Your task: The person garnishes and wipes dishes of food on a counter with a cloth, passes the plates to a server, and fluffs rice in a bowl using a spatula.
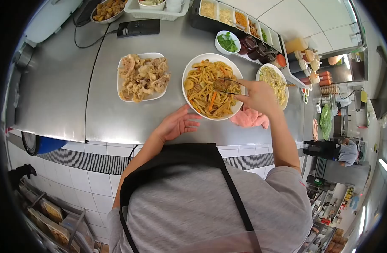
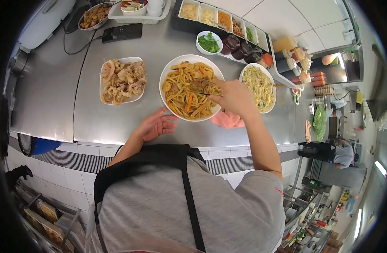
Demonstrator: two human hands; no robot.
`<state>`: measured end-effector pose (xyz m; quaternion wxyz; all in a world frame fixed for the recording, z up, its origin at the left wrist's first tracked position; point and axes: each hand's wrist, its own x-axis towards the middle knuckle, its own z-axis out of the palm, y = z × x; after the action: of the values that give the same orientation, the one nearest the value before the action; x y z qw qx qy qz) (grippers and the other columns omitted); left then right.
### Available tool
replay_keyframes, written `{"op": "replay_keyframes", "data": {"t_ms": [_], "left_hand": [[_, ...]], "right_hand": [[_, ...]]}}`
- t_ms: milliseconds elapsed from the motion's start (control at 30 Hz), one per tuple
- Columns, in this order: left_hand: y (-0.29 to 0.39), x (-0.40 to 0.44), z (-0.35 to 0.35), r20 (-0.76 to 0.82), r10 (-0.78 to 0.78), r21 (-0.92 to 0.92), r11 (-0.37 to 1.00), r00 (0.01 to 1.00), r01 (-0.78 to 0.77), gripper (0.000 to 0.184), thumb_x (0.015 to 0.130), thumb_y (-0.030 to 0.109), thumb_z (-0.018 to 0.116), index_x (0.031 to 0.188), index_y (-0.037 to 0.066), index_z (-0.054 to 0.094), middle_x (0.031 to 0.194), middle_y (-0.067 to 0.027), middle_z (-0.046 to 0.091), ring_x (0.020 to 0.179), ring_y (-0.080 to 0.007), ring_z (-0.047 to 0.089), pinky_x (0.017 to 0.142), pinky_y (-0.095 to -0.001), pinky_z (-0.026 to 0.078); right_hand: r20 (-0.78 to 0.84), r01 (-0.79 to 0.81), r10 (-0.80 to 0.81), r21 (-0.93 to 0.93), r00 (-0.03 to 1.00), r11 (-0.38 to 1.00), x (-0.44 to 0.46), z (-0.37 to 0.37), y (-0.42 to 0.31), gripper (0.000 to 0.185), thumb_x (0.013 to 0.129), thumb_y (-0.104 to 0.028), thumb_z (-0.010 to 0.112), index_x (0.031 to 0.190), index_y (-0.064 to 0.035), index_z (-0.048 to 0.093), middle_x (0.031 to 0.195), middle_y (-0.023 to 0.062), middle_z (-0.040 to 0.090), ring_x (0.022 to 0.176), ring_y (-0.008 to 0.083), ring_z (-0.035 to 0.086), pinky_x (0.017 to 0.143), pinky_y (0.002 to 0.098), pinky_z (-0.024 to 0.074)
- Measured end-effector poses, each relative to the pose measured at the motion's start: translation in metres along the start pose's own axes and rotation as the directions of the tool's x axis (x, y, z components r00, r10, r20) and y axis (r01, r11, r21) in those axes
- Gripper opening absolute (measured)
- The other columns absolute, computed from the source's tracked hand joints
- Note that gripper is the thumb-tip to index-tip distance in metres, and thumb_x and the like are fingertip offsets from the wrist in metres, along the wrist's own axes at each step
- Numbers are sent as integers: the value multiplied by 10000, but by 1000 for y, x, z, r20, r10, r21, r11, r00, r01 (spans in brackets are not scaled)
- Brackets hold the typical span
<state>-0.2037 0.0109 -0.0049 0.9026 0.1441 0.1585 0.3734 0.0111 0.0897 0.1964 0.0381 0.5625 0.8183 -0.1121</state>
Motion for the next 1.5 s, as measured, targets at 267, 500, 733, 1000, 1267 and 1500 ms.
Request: {"op": "replay_keyframes", "data": {"t_ms": [267,500,733,1000,1267,1500], "left_hand": [[-4,0,-5,27,27,-12,1000,999,-26,523,900,320,425,1343,175,189,1093,-119,543,909,-198,584,774,-331,489],[-5,-1,-6,21,35,-39,999,999,-34,512,905,307,418,1337,164,184,1112,-156,520,933,-228,571,804,-353,476],[-3,-2,-3,6,34,-1,999,999,-34,488,902,309,426,1318,168,215,1132,-166,507,954,-243,560,816,-356,468],[-5,0,4,-38,16,32,999,999,-15,435,901,346,399,1274,150,290,1143,-190,510,982,-257,551,842,-371,449],[-15,0,-2,-103,99,40,995,990,-96,435,896,333,410,1270,134,311,1114,-200,528,958,-264,567,824,-376,459],[-40,5,18,-343,452,262,888,823,-379,457,905,219,410,1290,14,271,956,-161,591,854,-240,609,783,-347,499]], "right_hand": [[-282,49,-29,65,959,997,82,-73,15,550,672,-351,658,1103,-44,509,691,176,604,712,320,604,633,383,454],[-298,128,-257,-392,919,911,232,-81,48,319,703,-189,563,1010,-102,587,930,133,610,914,289,568,764,368,472],[-277,24,-277,-664,920,747,314,-46,23,196,767,-154,498,860,-119,667,935,93,602,877,265,580,729,389,469],[-524,154,-400,-450,752,880,241,-21,39,356,780,-222,538,1133,-177,535,1115,106,508,1066,300,446,874,495,341],[-535,259,-255,-69,805,963,72,-13,128,133,734,-180,593,762,-55,627,732,105,581,665,291,569,601,369,458],[-372,58,50,273,927,960,-47,17,202,165,731,-194,596,697,-33,613,675,146,589,625,315,569,580,402,445]]}}
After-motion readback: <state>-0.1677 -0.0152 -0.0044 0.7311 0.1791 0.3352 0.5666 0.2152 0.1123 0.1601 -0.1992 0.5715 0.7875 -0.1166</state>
